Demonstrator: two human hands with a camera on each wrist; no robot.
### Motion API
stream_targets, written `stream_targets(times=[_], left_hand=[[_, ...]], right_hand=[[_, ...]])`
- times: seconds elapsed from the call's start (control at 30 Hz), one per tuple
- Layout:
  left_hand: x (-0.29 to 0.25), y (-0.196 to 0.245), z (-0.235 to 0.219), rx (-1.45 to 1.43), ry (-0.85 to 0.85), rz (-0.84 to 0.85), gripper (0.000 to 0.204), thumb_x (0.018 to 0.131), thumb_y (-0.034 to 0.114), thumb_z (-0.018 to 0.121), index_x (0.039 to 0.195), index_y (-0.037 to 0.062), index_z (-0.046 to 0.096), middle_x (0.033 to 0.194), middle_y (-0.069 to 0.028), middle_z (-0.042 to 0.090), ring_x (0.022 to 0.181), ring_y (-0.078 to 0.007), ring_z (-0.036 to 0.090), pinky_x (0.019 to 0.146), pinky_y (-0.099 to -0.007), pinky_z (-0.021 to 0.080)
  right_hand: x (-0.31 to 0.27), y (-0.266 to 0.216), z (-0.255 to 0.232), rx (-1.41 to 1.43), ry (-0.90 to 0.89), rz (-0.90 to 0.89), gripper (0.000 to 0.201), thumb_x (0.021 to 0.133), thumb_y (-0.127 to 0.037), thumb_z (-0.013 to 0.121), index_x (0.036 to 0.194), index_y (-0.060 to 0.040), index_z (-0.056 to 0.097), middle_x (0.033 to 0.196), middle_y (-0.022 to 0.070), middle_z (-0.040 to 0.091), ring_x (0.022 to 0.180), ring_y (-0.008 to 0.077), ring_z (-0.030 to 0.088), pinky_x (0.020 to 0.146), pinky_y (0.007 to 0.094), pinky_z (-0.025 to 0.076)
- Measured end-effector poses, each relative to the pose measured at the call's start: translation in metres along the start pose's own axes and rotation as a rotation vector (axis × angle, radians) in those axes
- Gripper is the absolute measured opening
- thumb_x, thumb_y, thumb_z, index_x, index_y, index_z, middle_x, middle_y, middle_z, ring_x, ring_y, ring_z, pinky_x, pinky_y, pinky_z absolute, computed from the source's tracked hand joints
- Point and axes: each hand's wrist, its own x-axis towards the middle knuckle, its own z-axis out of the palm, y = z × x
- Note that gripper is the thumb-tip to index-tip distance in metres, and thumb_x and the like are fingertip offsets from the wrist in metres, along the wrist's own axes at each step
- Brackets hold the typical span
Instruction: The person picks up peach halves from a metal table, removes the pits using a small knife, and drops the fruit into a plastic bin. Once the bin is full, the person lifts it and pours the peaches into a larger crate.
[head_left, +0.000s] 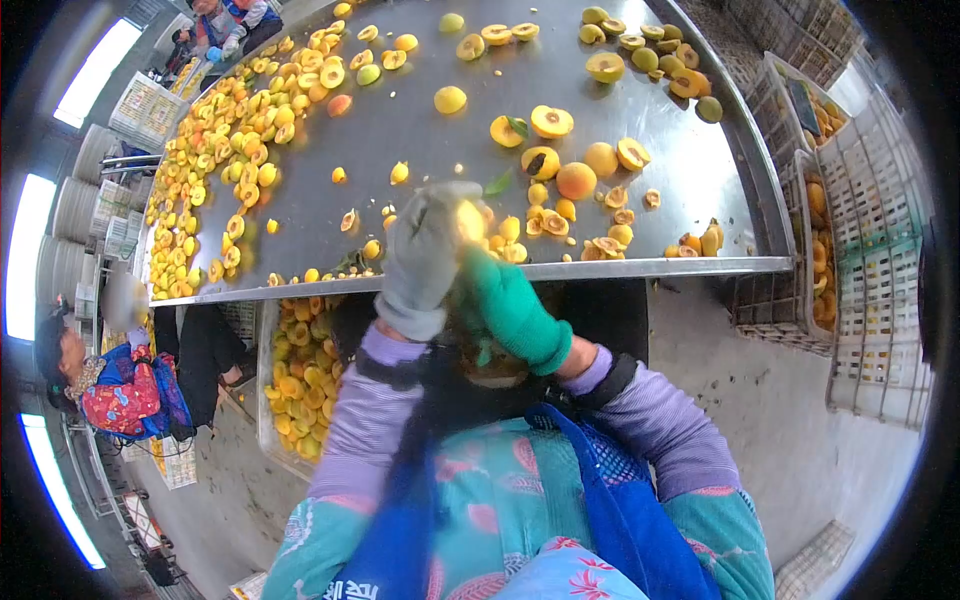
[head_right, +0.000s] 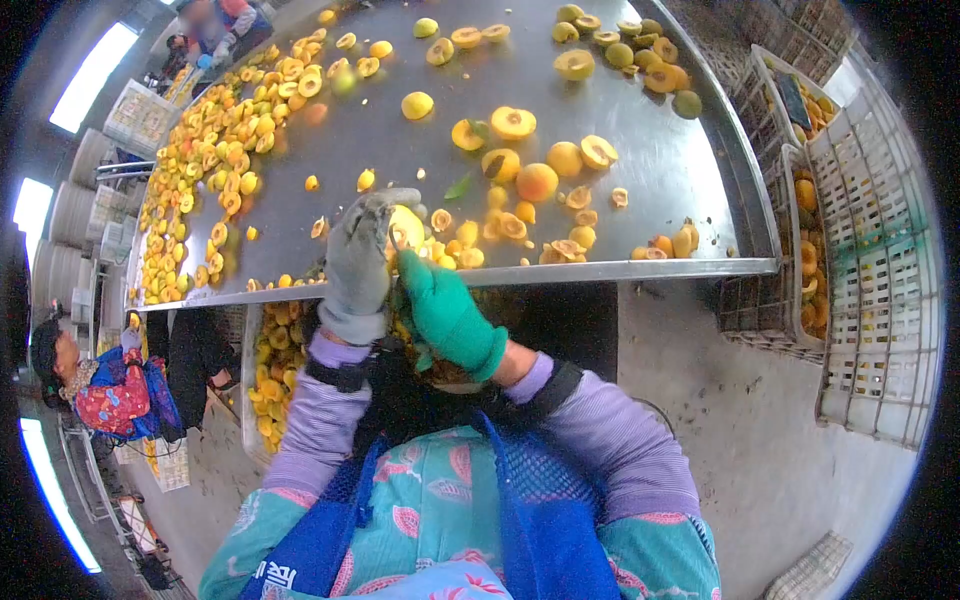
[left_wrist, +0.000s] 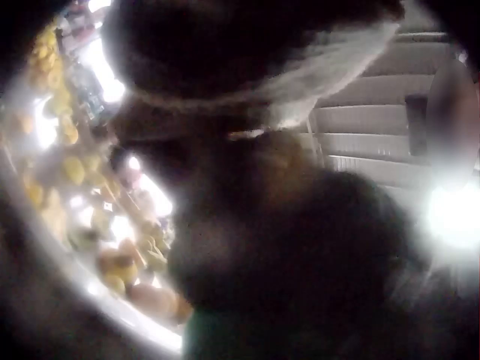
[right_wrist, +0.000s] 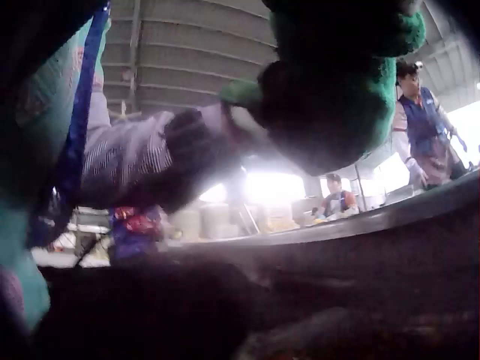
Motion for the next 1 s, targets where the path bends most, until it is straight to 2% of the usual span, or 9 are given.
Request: stream_targets(times=[0.07,0.2,0.27,0.4,0.57,0.67,0.73,0.87,1.0], left_hand=[[0.008,0.005,-0.018,0.290,-0.225,0.252,0.026,0.098,0.018,0.044,0.097,0.0053,0.067,0.087,-0.0054,0.069,0.077,-0.0142,0.063,0.067,-0.0278,0.050],[0.003,0.000,-0.011,0.078,-0.115,-0.213,0.025,0.096,0.017,0.044,0.100,0.0058,0.066,0.093,-0.0030,0.070,0.078,-0.0182,0.065,0.068,-0.0305,0.052],[-0.004,-0.024,-0.016,0.317,-0.339,-0.025,0.031,0.093,0.024,0.046,0.116,0.0055,0.056,0.113,-0.0064,0.060,0.096,-0.0207,0.057,0.084,-0.0329,0.046],[-0.041,-0.114,0.011,-1.067,-0.203,-0.133,0.082,0.080,0.047,0.061,0.143,0.0059,0.028,0.147,-0.0105,0.032,0.133,-0.0246,0.034,0.113,-0.0382,0.028],[-0.005,-0.104,-0.011,-0.148,-0.431,-0.215,0.042,0.088,0.016,0.052,0.127,0.0047,0.048,0.121,-0.0107,0.055,0.111,-0.0211,0.054,0.094,-0.0307,0.045],[0.001,-0.063,-0.019,0.762,-0.443,0.308,0.032,0.085,0.004,0.049,0.116,0.0018,0.060,0.102,-0.0130,0.066,0.093,-0.0240,0.064,0.081,-0.0337,0.051],[-0.004,-0.051,-0.028,0.846,-0.445,0.370,0.037,0.083,0.006,0.050,0.119,0.0072,0.059,0.104,-0.0087,0.064,0.094,-0.0234,0.061,0.079,-0.0333,0.049],[-0.013,-0.032,-0.045,0.656,-0.464,0.353,0.041,0.082,0.006,0.052,0.122,0.0091,0.057,0.109,-0.0085,0.063,0.097,-0.0263,0.059,0.084,-0.0346,0.047],[-0.032,-0.098,-0.030,0.726,-0.252,0.372,0.042,0.081,0.006,0.053,0.123,0.0084,0.056,0.117,-0.0095,0.062,0.105,-0.0245,0.058,0.089,-0.0349,0.046]], right_hand=[[0.003,-0.021,0.003,0.272,-0.013,0.326,0.047,0.099,-0.043,0.036,0.086,-0.0018,0.055,0.059,0.0034,0.049,0.042,0.0150,0.048,0.036,0.0297,0.040],[0.006,-0.048,0.010,0.903,-0.053,0.855,0.051,0.098,-0.049,0.034,0.071,-0.0106,0.052,0.053,0.0015,0.048,0.034,0.0122,0.041,0.030,0.0264,0.035],[-0.012,-0.034,0.005,0.748,-0.084,0.729,0.051,0.099,-0.049,0.035,0.069,-0.0118,0.051,0.053,-0.0009,0.047,0.038,0.0100,0.043,0.033,0.0253,0.035],[-0.004,-0.021,0.022,0.373,0.073,0.517,0.053,0.099,-0.052,0.034,0.067,-0.0127,0.049,0.055,-0.0019,0.046,0.040,0.0108,0.044,0.034,0.0265,0.035],[-0.005,0.004,0.018,0.180,-0.084,0.395,0.047,0.099,-0.049,0.035,0.073,-0.0135,0.051,0.054,-0.0024,0.044,0.042,0.0105,0.042,0.040,0.0250,0.036],[-0.005,-0.018,0.014,0.678,-0.152,0.716,0.047,0.098,-0.053,0.035,0.077,-0.0141,0.053,0.052,-0.0034,0.041,0.041,0.0106,0.037,0.039,0.0251,0.033],[-0.002,-0.032,0.009,1.428,-0.165,1.093,0.049,0.097,-0.056,0.036,0.078,-0.0146,0.054,0.052,-0.0047,0.038,0.040,0.0103,0.034,0.038,0.0257,0.031],[-0.007,-0.040,0.025,0.753,-0.147,0.967,0.050,0.094,-0.061,0.037,0.074,-0.0169,0.051,0.051,-0.0085,0.034,0.041,0.0089,0.033,0.040,0.0252,0.028],[-0.009,-0.035,0.020,1.388,-0.296,1.147,0.050,0.095,-0.060,0.036,0.071,-0.0172,0.049,0.050,-0.0072,0.035,0.039,0.0101,0.032,0.037,0.0263,0.027]])
